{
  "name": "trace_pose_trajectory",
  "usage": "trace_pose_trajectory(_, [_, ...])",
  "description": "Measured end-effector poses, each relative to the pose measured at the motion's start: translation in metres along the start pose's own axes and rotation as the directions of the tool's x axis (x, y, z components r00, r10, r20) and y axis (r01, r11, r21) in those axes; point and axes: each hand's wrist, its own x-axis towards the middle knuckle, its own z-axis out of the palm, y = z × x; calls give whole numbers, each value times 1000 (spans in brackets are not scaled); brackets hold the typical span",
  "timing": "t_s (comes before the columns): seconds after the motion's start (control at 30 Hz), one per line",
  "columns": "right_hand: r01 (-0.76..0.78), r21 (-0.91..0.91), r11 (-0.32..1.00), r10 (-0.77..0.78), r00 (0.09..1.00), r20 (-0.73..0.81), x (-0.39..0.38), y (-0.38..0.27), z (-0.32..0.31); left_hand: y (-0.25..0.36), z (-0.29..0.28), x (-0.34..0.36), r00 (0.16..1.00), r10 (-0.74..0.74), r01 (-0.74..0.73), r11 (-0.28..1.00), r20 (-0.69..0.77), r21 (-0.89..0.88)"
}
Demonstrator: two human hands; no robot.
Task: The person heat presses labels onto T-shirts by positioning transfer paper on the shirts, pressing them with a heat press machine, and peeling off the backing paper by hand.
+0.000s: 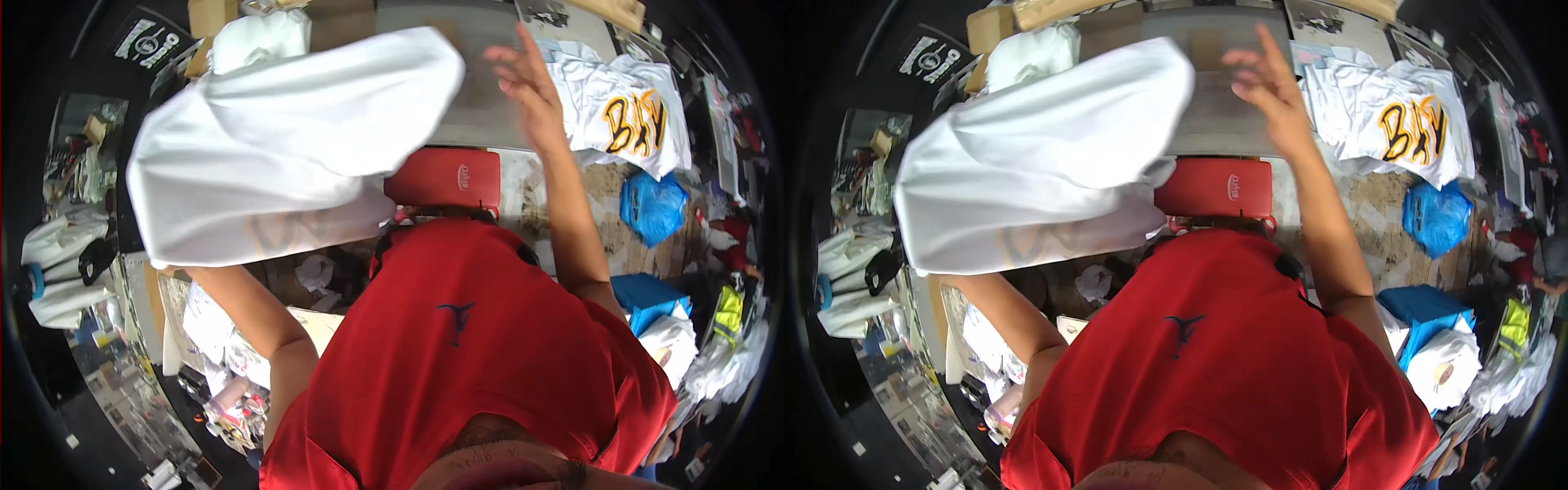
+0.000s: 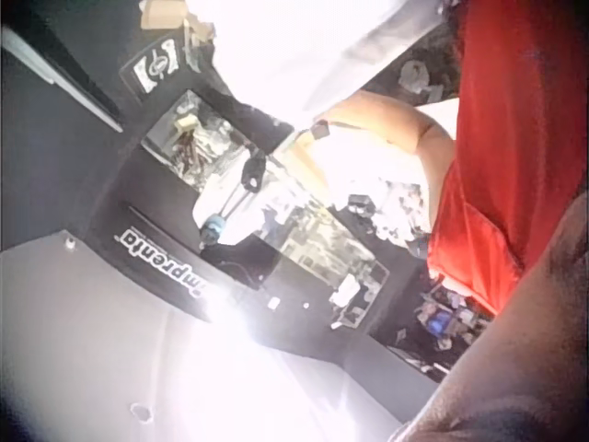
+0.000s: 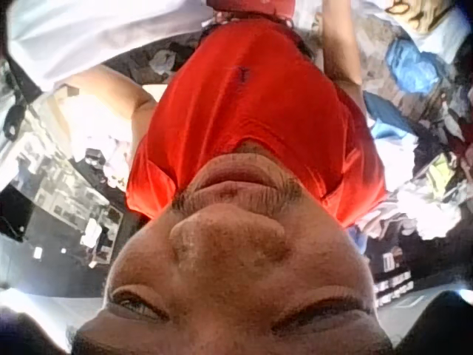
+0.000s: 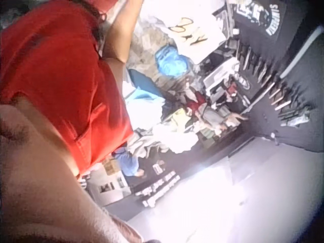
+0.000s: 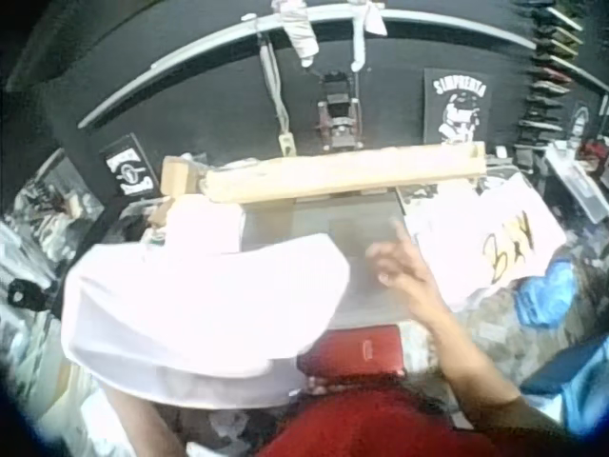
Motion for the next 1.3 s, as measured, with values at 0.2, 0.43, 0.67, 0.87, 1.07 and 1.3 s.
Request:
trace_pose_trajectory(0.2, [-60,-310,949,203,868,454,-16,21,35,56,61,-28,962,261,-184,841,-83,509])
trace_pose_trajectory(0.43, [142,-258,956,160,482,861,-44,41,192,67,134,-57,808,589,-298,390,13,871])
trace_pose_trajectory(0.67, [274,-247,929,-7,683,731,-59,72,291,87,130,-55,758,533,-589,807,-376,-42])
trace_pose_trajectory(0.87, [239,-134,962,-55,645,762,-7,10,275,3,-23,-87,992,-6,-16,985,-129,-171])
trace_pose_trajectory(1.07, [328,-125,936,-97,585,805,1,30,280,-99,52,-158,793,-569,601,789,218,-127])
trace_pose_trajectory(1.3, [192,-52,980,-85,640,764,24,17,255,-60,47,-139,950,-268,287,952,159,-108])
